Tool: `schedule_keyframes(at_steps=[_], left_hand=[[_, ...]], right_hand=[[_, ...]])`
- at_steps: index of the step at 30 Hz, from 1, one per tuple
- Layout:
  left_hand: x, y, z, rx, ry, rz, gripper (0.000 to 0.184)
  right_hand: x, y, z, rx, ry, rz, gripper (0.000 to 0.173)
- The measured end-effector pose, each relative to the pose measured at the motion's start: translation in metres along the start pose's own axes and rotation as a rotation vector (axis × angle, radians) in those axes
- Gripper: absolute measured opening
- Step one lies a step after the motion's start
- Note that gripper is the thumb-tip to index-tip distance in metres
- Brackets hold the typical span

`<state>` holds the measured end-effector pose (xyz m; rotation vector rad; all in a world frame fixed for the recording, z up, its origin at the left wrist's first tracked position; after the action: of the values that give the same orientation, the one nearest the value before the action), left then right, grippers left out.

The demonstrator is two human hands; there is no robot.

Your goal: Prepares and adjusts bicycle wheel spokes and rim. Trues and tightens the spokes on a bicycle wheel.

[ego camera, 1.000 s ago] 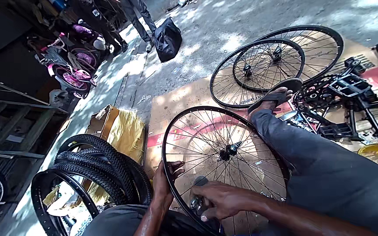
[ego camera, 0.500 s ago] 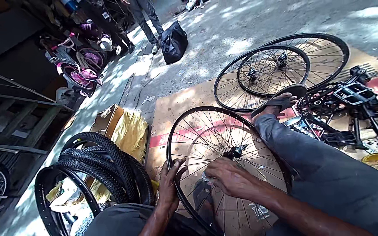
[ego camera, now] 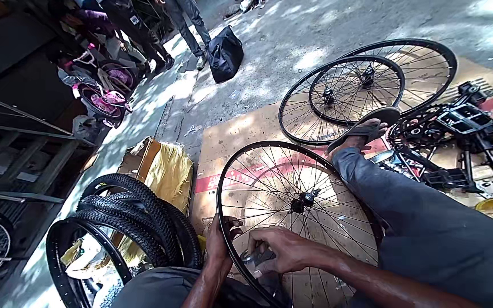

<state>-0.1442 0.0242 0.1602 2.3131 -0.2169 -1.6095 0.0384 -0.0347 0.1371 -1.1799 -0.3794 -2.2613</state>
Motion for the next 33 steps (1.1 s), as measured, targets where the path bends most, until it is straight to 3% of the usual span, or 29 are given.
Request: schedule_keyframes(at_steps=[2, 4, 7, 10, 12, 14, 17, 20, 23, 25, 28, 31, 33], left_hand=[[0.0, 0.0, 0.0, 0.0, 0.006, -0.002, 0.053], [0.0, 0.001, -0.001, -0.006, 0.005, -0.001, 0.054], [0.001, 0.0, 0.0, -0.005, 0.001, -0.004, 0.055], [0.002, -0.002, 0.005, 0.007, 0.002, -0.004, 0.055], [0.002, -0.002, 0.004, 0.013, -0.003, -0.006, 0.057], [0.002, 0.0, 0.001, 0.012, -0.01, -0.003, 0.057], [0.003, 0.0, 0.0, 0.013, -0.002, -0.004, 0.055], [0.003, -0.001, 0.003, 0.019, -0.005, 0.003, 0.057], [0.004, 0.0, 0.002, 0.019, -0.009, 0.003, 0.059], [0.003, 0.002, -0.001, 0.003, -0.004, 0.001, 0.057], [0.002, 0.001, 0.001, 0.008, -0.007, -0.006, 0.055], [0.003, -0.001, 0.004, 0.025, -0.019, -0.009, 0.058], [0.003, 0.0, 0.003, 0.024, -0.028, -0.009, 0.059]], right_hand=[[-0.001, 0.001, -0.004, -0.097, -0.09, -0.081, 0.031], [0.008, -0.006, -0.016, -0.186, 0.068, -0.187, 0.03], [0.012, -0.013, -0.02, -0.087, 0.244, -0.167, 0.024], [-0.001, -0.004, 0.0, 0.075, 0.031, 0.016, 0.045], [-0.003, 0.0, 0.0, -0.001, -0.089, -0.021, 0.034], [0.006, -0.004, -0.012, -0.132, 0.017, -0.169, 0.027], [0.009, -0.013, -0.029, -0.188, 0.286, -0.172, 0.022], [0.0, -0.004, -0.004, 0.024, 0.062, 0.0, 0.036], [-0.005, 0.001, 0.0, -0.031, -0.174, -0.031, 0.03], [0.006, -0.005, -0.011, -0.114, 0.032, -0.159, 0.032], [0.01, -0.012, -0.024, -0.111, 0.274, -0.135, 0.022], [-0.002, -0.004, -0.004, 0.027, 0.051, 0.054, 0.038], [-0.006, 0.002, 0.0, -0.018, -0.103, 0.05, 0.031]])
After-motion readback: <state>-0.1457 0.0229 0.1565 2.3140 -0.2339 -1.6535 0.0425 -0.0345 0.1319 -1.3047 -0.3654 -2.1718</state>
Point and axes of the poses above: each hand's wrist, its own y-axis away from the middle knuckle, its own z-axis out of the back of the hand, x = y × z, the point moved 1 cm from there along -y, towards the middle knuckle, and after that the axes turned 14 degrees about y, right-handed, at the moved point
